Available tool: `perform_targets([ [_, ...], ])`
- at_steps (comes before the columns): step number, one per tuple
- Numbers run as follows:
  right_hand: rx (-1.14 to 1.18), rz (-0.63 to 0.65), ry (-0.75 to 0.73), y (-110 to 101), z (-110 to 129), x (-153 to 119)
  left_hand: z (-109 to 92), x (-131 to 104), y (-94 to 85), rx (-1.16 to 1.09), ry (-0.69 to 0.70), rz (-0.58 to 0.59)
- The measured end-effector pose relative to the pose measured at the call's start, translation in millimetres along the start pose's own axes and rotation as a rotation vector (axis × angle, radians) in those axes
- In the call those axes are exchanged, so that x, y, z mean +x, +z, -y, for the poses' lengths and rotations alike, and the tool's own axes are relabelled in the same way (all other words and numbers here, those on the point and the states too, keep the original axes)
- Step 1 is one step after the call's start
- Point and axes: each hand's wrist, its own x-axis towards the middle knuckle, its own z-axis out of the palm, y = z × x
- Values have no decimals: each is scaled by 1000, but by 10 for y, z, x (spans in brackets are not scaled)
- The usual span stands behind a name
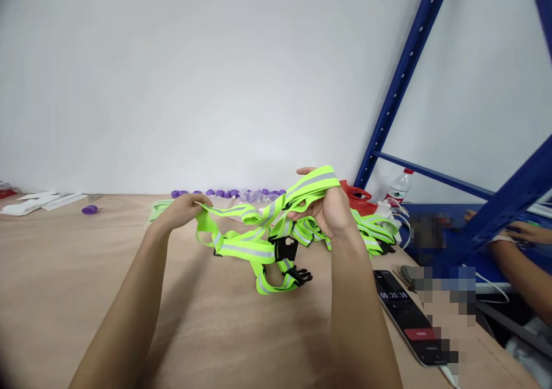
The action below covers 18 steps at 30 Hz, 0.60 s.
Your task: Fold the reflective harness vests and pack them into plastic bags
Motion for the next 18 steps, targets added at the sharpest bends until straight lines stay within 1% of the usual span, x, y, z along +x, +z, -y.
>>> perform_targets([
  [3,55,40,-34,88,3,-5,-74,-33,54,-27,35,232],
  [5,68,79,-52,142,12,-9,-194,-78,98,-92,94,351],
  [6,67,101,-57,167,17,-13,-279,-106,124,-135,145,382],
  [8,58,134,-61,214,28,-27,-487,-170,185,-224,275,406],
  [10,55,143,-64,252,36,-42,-703,-236,243,-299,392,420],
  [12,57,135,-69,274,37,-50,-870,-291,286,-363,478,446],
  [13,60,132,-72,277,35,-50,-923,-309,302,-397,511,475],
  [15,74,124,-84,275,26,-46,-962,-325,325,-480,541,567],
  [17,110,110,-92,272,16,-44,-939,-321,349,-575,510,673],
  [18,138,106,-84,276,12,-47,-919,-316,366,-618,477,708],
])
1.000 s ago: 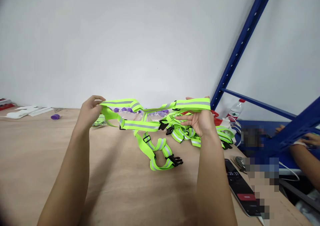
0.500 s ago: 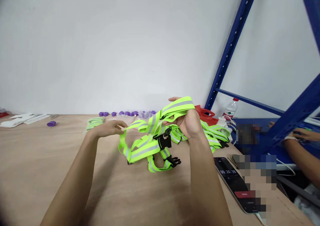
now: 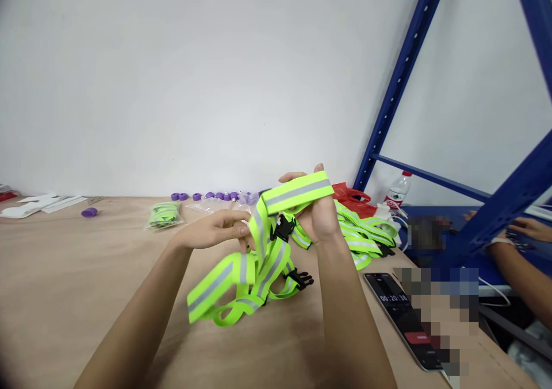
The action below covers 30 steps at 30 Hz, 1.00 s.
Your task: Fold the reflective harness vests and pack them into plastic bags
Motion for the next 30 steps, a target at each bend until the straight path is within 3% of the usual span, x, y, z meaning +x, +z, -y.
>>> perform_targets([
  [4,86,-17,42,46,-2,-27,82,44,54,-97,-88,-85],
  [8,36,-12,19,84,2,-37,92,149,180,22,-149,-111],
  [12,27,22,9,85,0,-33,104,212,242,157,-91,-322],
  [18,64,39,30,121,-2,-50,151,245,230,77,13,-241],
  [20,51,46,16,135,-7,-52,169,259,215,40,28,-291],
  [24,-23,2,-30,70,-46,-21,177,217,104,83,43,-571],
  [27,-300,-58,-71,-84,-85,25,151,105,-36,199,32,-840],
  [30,-600,45,-63,-246,-99,54,132,4,-147,403,60,-1052],
])
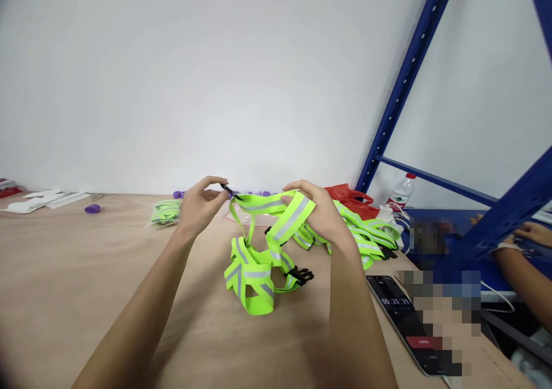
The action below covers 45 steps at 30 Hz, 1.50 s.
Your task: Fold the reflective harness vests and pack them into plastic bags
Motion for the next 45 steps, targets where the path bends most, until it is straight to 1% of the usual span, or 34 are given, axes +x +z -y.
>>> perform_targets([
  [2,-70,108,19,-73,-33,-9,17,13,-33,55,114,-87],
  [4,-107,177,52,-145,-44,-35,17,13,-28,79,248,-147],
  [6,-180,262,92,-226,-48,-69,-13,2,-14,126,374,-214],
  [8,-311,349,116,-295,-44,-99,-76,-19,-10,189,496,-273],
  [9,-385,356,119,-311,-35,-110,-118,-34,-9,219,555,-299],
  [10,-451,327,112,-306,-18,-118,-164,-53,-4,245,610,-319],
  [11,-498,276,99,-276,8,-123,-212,-76,6,264,657,-331],
  [13,-512,187,54,-137,80,-127,-306,-133,49,283,736,-320],
  [15,-449,189,-26,71,155,-125,-389,-202,118,271,798,-276],
  [17,-378,208,-140,278,201,-116,-457,-266,185,237,845,-228],
  [19,-311,178,-236,416,199,-97,-502,-306,217,191,859,-175],
  [20,-282,147,-264,450,181,-84,-513,-312,213,154,844,-136],
  [22,-249,42,-279,452,126,-56,-508,-288,165,44,751,-45],
  [24,-221,-113,-268,397,69,-26,-458,-226,79,-36,567,39],
  [25,-195,-198,-262,361,45,-12,-415,-186,31,-16,448,92],
  [26,-161,-278,-259,326,27,2,-361,-146,-13,60,317,160],
  [27,-122,-344,-260,296,13,14,-297,-107,-50,182,180,248],
  [29,-63,-448,-276,255,-1,33,-153,-47,-90,474,-104,478],
  [30,-50,-492,-288,245,-6,40,-80,-28,-91,581,-235,595],
  [31,-45,-533,-302,241,-10,47,-14,-17,-82,638,-352,700],
  [33,-42,-595,-328,247,-20,57,91,-11,-45,620,-522,851],
  [35,-36,-619,-338,261,-35,64,150,-15,-3,536,-599,937],
  [39,-24,-612,-351,287,-61,70,190,-22,61,443,-605,1033],
  [42,-22,-610,-356,310,-67,70,202,-35,121,387,-642,1031],
  [45,-48,-619,-361,341,-65,70,210,-80,223,457,-664,1004],
])
